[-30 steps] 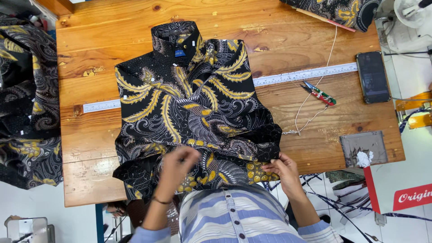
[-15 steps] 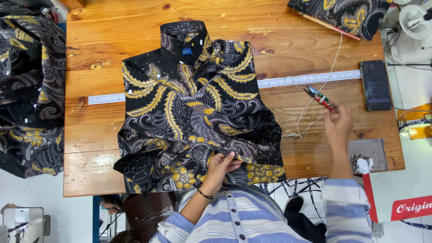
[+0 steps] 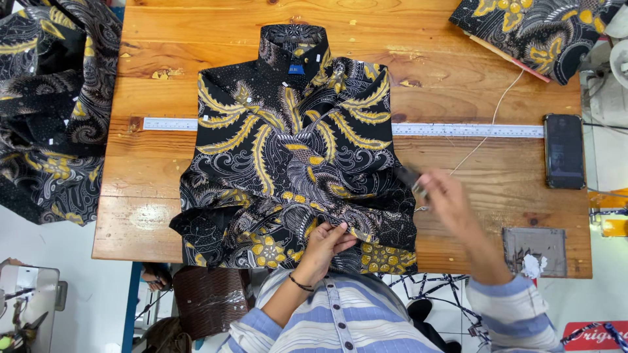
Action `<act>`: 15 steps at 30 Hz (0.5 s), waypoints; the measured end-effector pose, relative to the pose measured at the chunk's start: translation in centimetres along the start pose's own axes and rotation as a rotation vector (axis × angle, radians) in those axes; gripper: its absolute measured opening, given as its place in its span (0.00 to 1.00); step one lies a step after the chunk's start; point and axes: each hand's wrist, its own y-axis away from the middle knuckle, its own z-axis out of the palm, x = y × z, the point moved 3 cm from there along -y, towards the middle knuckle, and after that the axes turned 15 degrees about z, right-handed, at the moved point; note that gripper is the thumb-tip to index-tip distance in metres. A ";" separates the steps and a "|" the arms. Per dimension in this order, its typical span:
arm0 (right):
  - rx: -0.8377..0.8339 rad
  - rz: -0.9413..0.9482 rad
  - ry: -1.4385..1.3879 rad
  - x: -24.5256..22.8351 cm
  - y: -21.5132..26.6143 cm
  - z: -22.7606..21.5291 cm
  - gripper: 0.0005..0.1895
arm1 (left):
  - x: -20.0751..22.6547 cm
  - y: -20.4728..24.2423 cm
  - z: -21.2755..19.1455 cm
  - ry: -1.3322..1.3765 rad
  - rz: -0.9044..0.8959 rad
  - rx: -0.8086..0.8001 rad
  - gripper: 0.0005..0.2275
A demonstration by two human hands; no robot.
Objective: The person smooths a patterned shirt on a wooden table, then uses shears to trim loose threads and excess fabric along the shirt's edges. The person repeatedly adjusts the shirt and cuts small sections of thread.
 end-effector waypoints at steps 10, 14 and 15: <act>-0.240 -0.425 0.865 -4.9 5.1 6.6 0.23 | 1.4 0.3 1.1 0.062 0.046 -0.056 0.10; -0.247 -0.404 0.864 -3.2 4.4 6.5 0.23 | 1.7 0.4 1.2 0.052 0.051 -0.064 0.10; -0.244 -0.415 0.865 -3.0 4.4 6.5 0.23 | 1.8 0.4 1.3 0.050 0.053 -0.068 0.11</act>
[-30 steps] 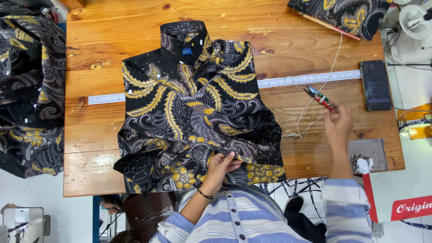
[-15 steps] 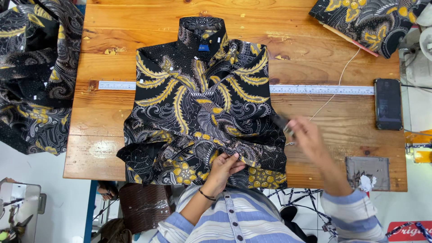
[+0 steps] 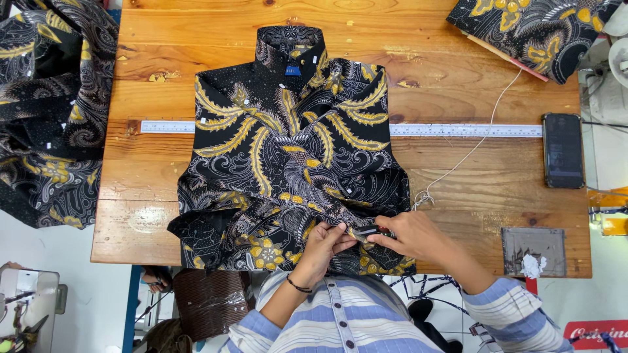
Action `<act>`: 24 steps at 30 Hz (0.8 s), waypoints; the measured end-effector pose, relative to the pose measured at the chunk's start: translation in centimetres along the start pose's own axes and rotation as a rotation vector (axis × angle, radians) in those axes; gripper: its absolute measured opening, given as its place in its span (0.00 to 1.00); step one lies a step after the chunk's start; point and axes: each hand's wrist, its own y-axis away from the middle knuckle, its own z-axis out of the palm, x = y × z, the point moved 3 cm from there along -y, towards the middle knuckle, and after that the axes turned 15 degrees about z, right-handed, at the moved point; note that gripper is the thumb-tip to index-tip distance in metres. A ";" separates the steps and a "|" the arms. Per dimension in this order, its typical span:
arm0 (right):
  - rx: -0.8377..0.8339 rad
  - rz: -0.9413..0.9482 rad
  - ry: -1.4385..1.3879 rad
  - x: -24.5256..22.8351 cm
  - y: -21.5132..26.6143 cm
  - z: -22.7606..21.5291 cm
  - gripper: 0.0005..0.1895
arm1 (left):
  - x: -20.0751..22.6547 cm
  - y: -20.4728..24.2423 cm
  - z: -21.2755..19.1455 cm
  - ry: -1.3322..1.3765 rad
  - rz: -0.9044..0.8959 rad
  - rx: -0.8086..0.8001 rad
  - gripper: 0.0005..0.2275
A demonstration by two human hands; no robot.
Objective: The person smooths a patterned shirt on a wooden table, then uses shears to trim loose threads and excess fabric along the shirt's edges. The person repeatedly adjusts the shirt and cuts small sections of thread.
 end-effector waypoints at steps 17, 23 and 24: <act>0.085 -0.044 0.041 -0.3 0.3 -1.2 0.23 | 0.3 -0.1 0.1 -0.048 -0.002 0.012 0.09; 0.066 -0.039 0.092 -0.4 0.1 -0.6 0.24 | 0.3 -0.1 0.1 -0.048 -0.004 0.015 0.09; 0.072 -0.040 0.091 -0.5 0.1 -0.6 0.24 | 0.3 -0.1 0.1 -0.050 -0.005 0.017 0.09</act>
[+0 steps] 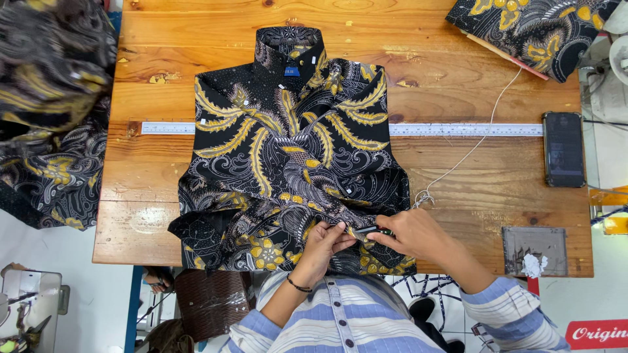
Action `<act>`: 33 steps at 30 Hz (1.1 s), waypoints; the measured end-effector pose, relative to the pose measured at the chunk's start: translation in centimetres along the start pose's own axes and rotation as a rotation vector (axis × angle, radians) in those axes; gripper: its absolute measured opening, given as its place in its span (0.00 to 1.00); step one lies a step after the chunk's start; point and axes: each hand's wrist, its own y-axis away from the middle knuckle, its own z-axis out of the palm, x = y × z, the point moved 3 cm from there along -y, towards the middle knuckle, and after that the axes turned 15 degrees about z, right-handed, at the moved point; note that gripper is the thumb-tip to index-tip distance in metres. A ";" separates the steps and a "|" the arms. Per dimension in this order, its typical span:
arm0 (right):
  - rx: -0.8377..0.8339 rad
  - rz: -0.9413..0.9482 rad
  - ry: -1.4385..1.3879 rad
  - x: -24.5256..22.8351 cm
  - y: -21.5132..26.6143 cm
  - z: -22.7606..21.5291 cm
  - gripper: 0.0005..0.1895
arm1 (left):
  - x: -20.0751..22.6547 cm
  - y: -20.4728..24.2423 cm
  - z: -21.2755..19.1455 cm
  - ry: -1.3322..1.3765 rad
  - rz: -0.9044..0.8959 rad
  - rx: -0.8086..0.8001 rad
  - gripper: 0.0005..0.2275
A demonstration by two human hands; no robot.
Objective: The person smooths a patterned shirt on a wooden table, then uses shears to trim loose threads and excess fabric along the shirt's edges. The person repeatedly adjusts the shirt and cuts small sections of thread.
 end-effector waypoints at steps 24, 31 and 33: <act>0.011 -0.005 0.005 -0.1 0.0 -0.1 0.25 | 0.1 0.1 0.2 0.015 -0.020 -0.008 0.10; 0.028 -0.027 -0.002 -0.7 -0.3 -0.1 0.24 | 0.1 0.2 0.3 0.017 -0.034 -0.009 0.11; 0.046 -0.040 -0.003 -0.7 -0.3 -0.2 0.24 | 0.0 0.2 0.2 0.028 -0.038 -0.004 0.11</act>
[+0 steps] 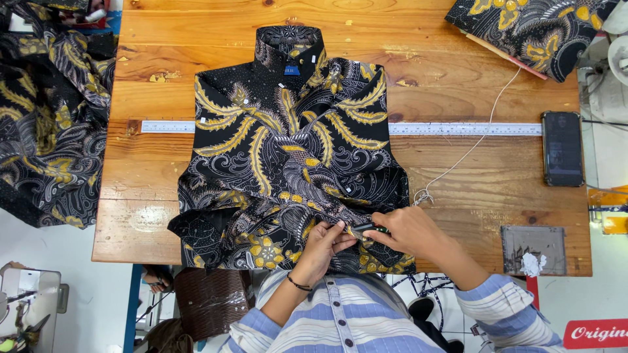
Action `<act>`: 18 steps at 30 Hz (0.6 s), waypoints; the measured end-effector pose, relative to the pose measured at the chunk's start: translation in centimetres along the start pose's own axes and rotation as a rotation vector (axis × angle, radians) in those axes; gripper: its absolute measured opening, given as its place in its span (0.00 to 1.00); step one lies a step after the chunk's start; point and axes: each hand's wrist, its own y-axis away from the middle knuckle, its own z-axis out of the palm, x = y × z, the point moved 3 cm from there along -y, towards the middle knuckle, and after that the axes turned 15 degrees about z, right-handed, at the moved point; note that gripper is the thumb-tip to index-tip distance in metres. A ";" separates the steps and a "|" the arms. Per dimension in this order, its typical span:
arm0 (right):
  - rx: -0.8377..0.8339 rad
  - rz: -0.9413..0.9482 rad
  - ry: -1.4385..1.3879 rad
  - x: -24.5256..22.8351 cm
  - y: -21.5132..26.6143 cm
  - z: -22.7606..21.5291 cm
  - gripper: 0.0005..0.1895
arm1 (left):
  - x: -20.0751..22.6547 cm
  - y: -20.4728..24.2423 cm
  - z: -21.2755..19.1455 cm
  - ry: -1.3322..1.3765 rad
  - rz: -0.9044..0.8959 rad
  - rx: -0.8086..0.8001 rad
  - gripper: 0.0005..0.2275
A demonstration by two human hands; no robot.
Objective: The person smooths a patterned shirt on a wooden table, then uses shears to trim loose threads and excess fabric along the shirt's edges. The person repeatedly adjusts the shirt and cuts small sections of thread.
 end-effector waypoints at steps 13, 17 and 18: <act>0.255 0.222 0.192 6.5 0.4 -2.0 0.23 | 1.8 0.9 2.4 0.255 0.041 -0.257 0.20; 0.509 0.550 0.126 15.2 1.8 -4.5 0.22 | 2.1 1.0 3.0 0.394 -0.028 -0.356 0.24; 0.483 0.623 0.186 16.8 2.0 -4.0 0.21 | 2.2 1.0 2.6 0.270 -0.075 -0.390 0.25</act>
